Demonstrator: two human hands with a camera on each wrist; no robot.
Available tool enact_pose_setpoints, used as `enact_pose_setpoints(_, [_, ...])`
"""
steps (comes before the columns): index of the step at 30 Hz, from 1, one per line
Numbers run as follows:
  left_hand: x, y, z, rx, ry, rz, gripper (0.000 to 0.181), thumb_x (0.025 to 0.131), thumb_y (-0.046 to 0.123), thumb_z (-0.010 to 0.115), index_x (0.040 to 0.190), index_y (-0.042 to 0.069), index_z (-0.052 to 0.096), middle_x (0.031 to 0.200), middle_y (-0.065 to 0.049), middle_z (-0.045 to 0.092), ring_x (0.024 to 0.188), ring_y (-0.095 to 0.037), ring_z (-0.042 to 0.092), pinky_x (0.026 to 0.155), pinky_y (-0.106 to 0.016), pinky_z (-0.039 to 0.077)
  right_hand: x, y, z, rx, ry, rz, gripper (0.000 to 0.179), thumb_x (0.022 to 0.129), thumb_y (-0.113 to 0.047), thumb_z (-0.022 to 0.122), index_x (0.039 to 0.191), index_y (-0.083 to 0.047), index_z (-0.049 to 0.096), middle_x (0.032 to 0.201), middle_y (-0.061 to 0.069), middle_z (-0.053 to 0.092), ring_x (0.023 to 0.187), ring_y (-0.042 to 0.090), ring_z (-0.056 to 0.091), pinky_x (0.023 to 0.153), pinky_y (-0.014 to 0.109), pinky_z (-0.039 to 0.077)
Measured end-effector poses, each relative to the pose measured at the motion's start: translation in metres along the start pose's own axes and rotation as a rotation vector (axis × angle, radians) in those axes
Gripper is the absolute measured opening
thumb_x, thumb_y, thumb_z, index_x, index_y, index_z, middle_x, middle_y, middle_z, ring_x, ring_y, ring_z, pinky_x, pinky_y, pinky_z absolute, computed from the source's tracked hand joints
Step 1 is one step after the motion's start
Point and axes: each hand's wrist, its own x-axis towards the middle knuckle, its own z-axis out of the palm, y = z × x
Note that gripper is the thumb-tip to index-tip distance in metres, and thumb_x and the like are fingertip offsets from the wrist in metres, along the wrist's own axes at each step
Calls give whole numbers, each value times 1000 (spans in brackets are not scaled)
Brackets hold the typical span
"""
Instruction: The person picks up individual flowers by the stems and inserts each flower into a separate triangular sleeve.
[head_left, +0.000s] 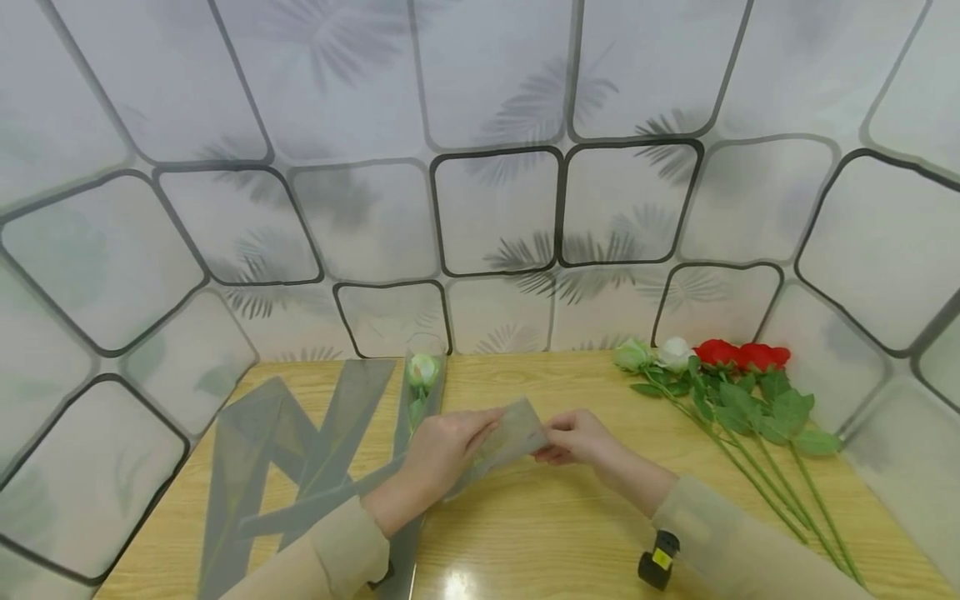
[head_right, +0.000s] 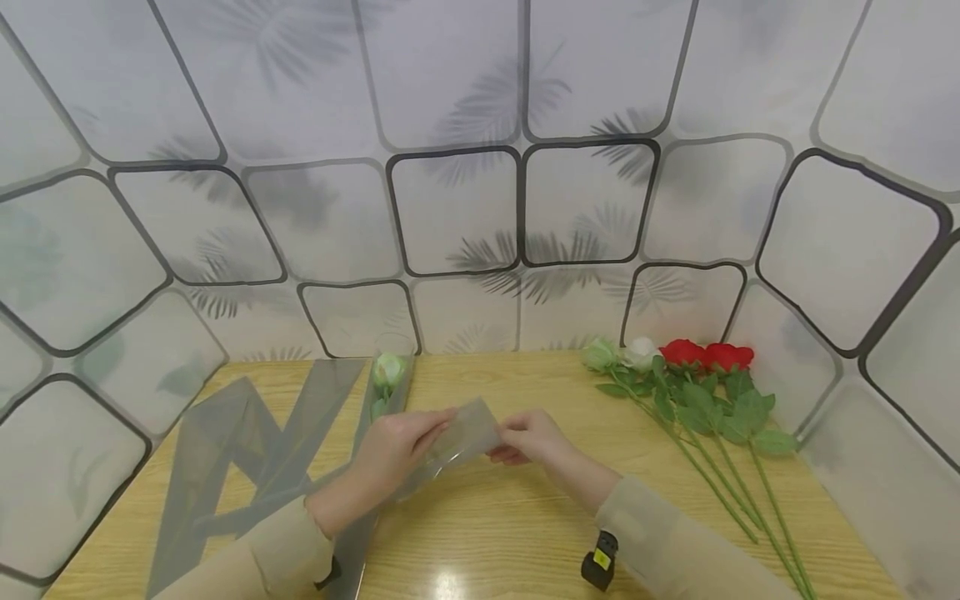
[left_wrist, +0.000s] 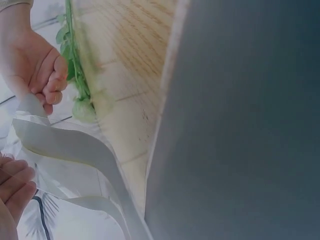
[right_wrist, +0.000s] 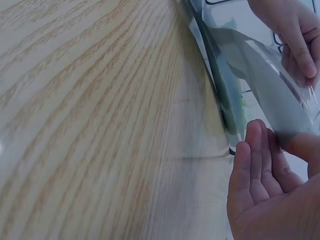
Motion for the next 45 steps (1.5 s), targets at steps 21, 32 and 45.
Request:
enact_pose_setpoints(21, [-5,0,2,62,-21,0,16,90,12,82,105,9,78,95,-3,84,76,-14,81,64,-22,63,1,13,-26,55,-22,29,31,102,-4,69,123,19,68,95,8,82,80,9,78,83,34,68])
enact_pose_setpoints(32, [-10,1,0,42,-76,-15,14,93,12,80,107,10,79,99,-3,84,81,-15,82,68,-25,65,-1,17,-63,-123,75,29,28,102,-4,68,120,18,70,97,16,82,80,11,78,79,35,68])
enact_pose_setpoints(45, [-15,-4,1,32,-43,4,12,93,13,80,105,10,80,95,-3,84,79,-14,82,68,-26,65,5,21,-119,-243,209,62,31,103,-8,69,121,16,71,91,9,83,77,10,77,78,35,67])
